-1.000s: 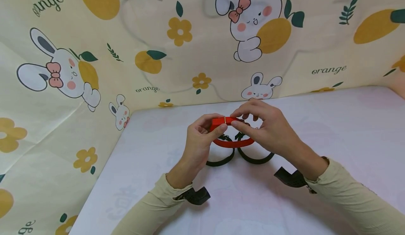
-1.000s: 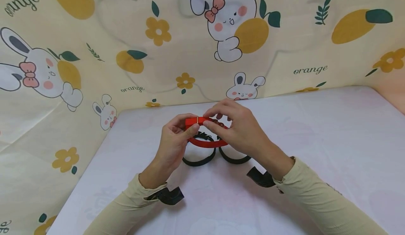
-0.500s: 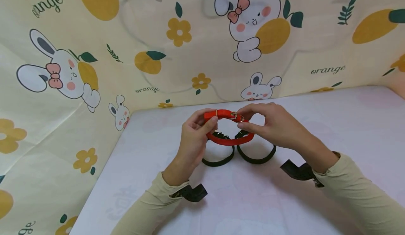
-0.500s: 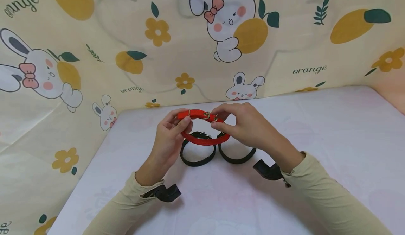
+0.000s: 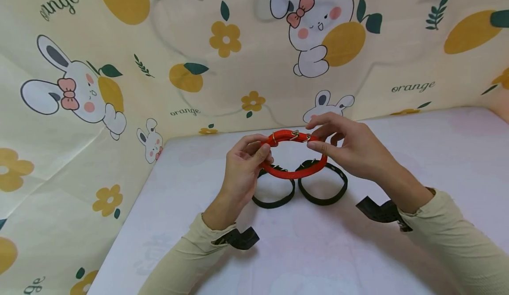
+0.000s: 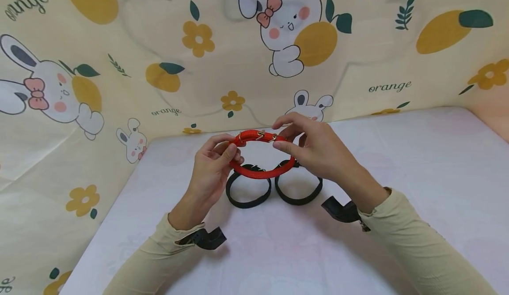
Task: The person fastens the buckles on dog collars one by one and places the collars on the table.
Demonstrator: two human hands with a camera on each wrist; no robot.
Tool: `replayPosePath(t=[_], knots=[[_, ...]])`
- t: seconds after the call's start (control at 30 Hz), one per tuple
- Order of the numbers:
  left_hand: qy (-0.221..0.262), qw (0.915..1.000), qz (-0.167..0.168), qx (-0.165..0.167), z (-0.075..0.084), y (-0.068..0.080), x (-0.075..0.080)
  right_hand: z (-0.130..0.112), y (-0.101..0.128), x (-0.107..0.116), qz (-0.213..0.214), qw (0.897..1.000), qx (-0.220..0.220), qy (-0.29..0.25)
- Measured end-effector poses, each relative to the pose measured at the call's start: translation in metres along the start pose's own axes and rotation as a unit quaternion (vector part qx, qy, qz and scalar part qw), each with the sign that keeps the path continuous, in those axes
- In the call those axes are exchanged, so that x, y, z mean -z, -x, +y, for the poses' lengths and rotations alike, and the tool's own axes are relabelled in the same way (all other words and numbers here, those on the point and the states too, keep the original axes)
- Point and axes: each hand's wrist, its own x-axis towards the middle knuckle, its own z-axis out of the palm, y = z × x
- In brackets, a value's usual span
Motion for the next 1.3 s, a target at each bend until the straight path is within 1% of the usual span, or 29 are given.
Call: replayPosePath(t=[0.1, 0.2, 0.33, 0.43, 0.5, 0.57, 0.67, 0.73, 0.8, 0.83, 0.9, 0.97, 1.07, 1.17, 1.23, 1.3], knots=[[0.009, 0.9998, 0.013, 0.015, 0.002, -0.002, 0.001, 0.002, -0.001, 0.0, -0.018, 1.0, 0.019, -0.005], [0.024, 0.9989, 0.026, 0.03, 0.003, -0.003, 0.003, 0.004, 0.0, 0.003, -0.048, 0.998, 0.031, 0.0], [0.05, 0.9975, 0.031, 0.039, 0.006, -0.006, 0.006, 0.006, 0.0, 0.008, -0.091, 0.995, 0.035, 0.012], [0.072, 0.9959, 0.032, 0.043, 0.007, -0.007, 0.006, 0.007, 0.001, 0.009, -0.118, 0.992, 0.047, 0.027], [0.083, 0.995, 0.032, 0.046, 0.008, -0.007, 0.006, 0.008, 0.001, 0.008, -0.122, 0.99, 0.063, 0.036], [0.087, 0.9944, 0.031, 0.05, 0.008, -0.008, 0.006, 0.008, 0.0, 0.006, -0.117, 0.989, 0.077, 0.042], [0.08, 0.995, 0.029, 0.053, 0.008, -0.008, 0.006, 0.01, 0.001, 0.005, -0.101, 0.99, 0.085, 0.044], [0.068, 0.9962, 0.021, 0.051, 0.008, -0.008, 0.007, 0.011, 0.001, 0.006, -0.093, 0.991, 0.083, 0.042], [0.049, 0.9975, 0.004, 0.05, 0.008, -0.008, 0.008, 0.012, 0.001, 0.007, -0.086, 0.992, 0.086, 0.041], [0.041, 0.9979, -0.01, 0.048, 0.009, -0.009, 0.009, 0.013, 0.001, 0.008, -0.081, 0.992, 0.087, 0.042], [0.024, 0.9976, -0.047, 0.045, 0.01, -0.01, 0.013, 0.015, 0.0, 0.009, -0.071, 0.992, 0.093, 0.042], [0.012, 0.9948, -0.093, 0.041, 0.012, -0.013, 0.017, 0.016, -0.001, 0.01, -0.061, 0.993, 0.091, 0.04], [-0.008, 0.984, -0.175, 0.031, 0.016, -0.017, 0.027, 0.018, -0.002, 0.011, -0.049, 0.996, 0.073, 0.031], [-0.031, 0.9712, -0.236, 0.016, 0.015, -0.022, 0.036, 0.018, -0.002, 0.013, -0.042, 0.998, 0.047, 0.019], [-0.048, 0.966, -0.254, -0.001, 0.013, -0.024, 0.039, 0.017, -0.003, 0.013, -0.039, 0.999, 0.028, 0.002], [-0.061, 0.9649, -0.255, -0.018, 0.011, -0.026, 0.041, 0.016, -0.004, 0.013, -0.037, 0.999, 0.013, -0.012]])
